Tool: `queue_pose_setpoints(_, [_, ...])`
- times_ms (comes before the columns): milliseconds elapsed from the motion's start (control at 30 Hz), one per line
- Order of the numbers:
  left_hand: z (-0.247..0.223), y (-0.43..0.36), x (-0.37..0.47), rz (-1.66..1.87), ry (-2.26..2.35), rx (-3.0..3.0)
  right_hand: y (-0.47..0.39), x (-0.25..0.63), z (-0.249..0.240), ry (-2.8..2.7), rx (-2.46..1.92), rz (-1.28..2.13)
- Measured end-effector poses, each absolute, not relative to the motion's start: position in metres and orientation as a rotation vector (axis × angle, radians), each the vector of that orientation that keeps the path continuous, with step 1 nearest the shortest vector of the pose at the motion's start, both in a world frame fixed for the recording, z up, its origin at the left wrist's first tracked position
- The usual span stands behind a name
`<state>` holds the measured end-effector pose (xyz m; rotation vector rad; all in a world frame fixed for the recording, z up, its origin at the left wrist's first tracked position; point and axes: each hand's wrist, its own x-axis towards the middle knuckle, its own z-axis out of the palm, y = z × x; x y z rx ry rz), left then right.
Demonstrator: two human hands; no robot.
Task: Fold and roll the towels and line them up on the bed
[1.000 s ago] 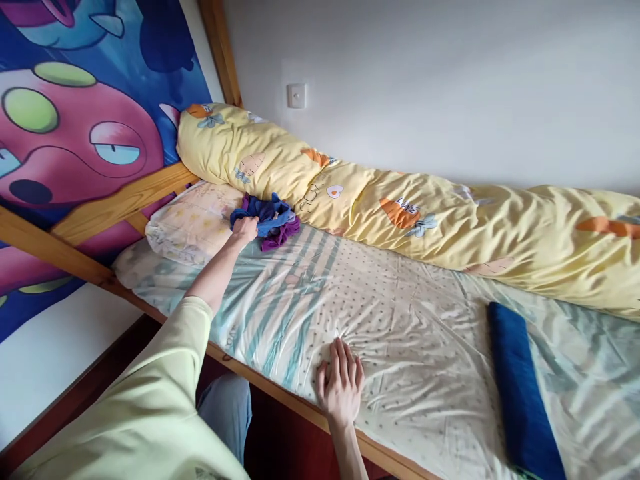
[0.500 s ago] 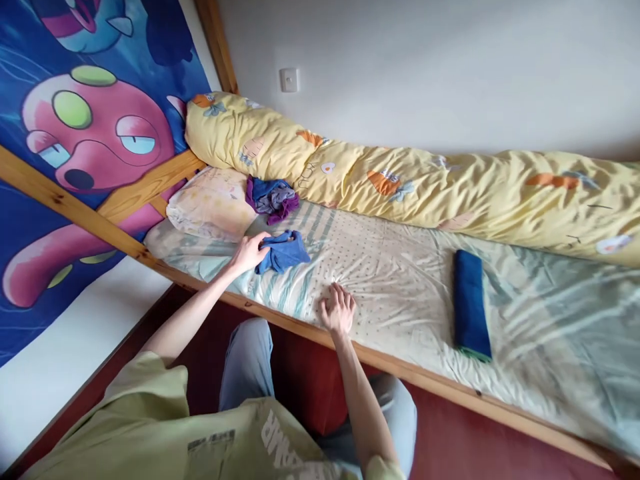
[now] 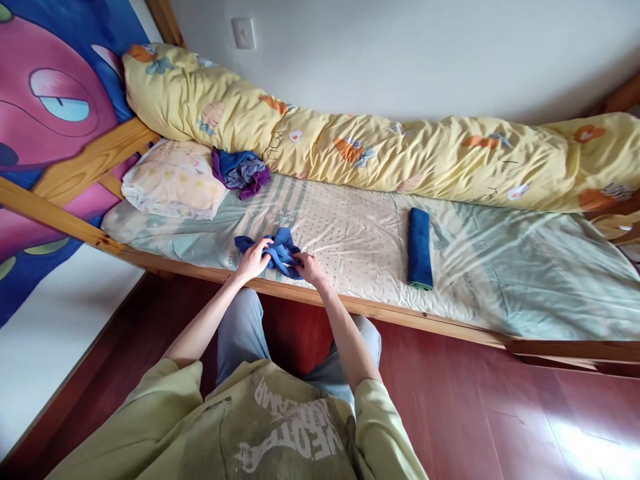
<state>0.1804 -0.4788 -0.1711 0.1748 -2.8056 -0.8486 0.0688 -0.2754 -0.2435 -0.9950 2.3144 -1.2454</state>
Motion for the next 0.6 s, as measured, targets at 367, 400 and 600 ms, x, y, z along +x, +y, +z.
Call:
queue_pose_setpoints(367, [-0.198, -0.482, 0.261, -0.735, -3.061, 0.039, -0.258, 0.077, -0.234, 2.519, -0.709, -1.614])
queue_pose_setpoints(400, [-0.199, -0.482, 0.265, -0.732, -3.063, -0.027, -0.254, 0.074, -0.23, 2.5, -0.648, -1.688])
queue_pose_setpoints(600, [-0.204, -0.482, 0.277, -0.491, -3.168, -0.275, -0.223, 0.048, -0.199, 2.254, -0.343, -2.34])
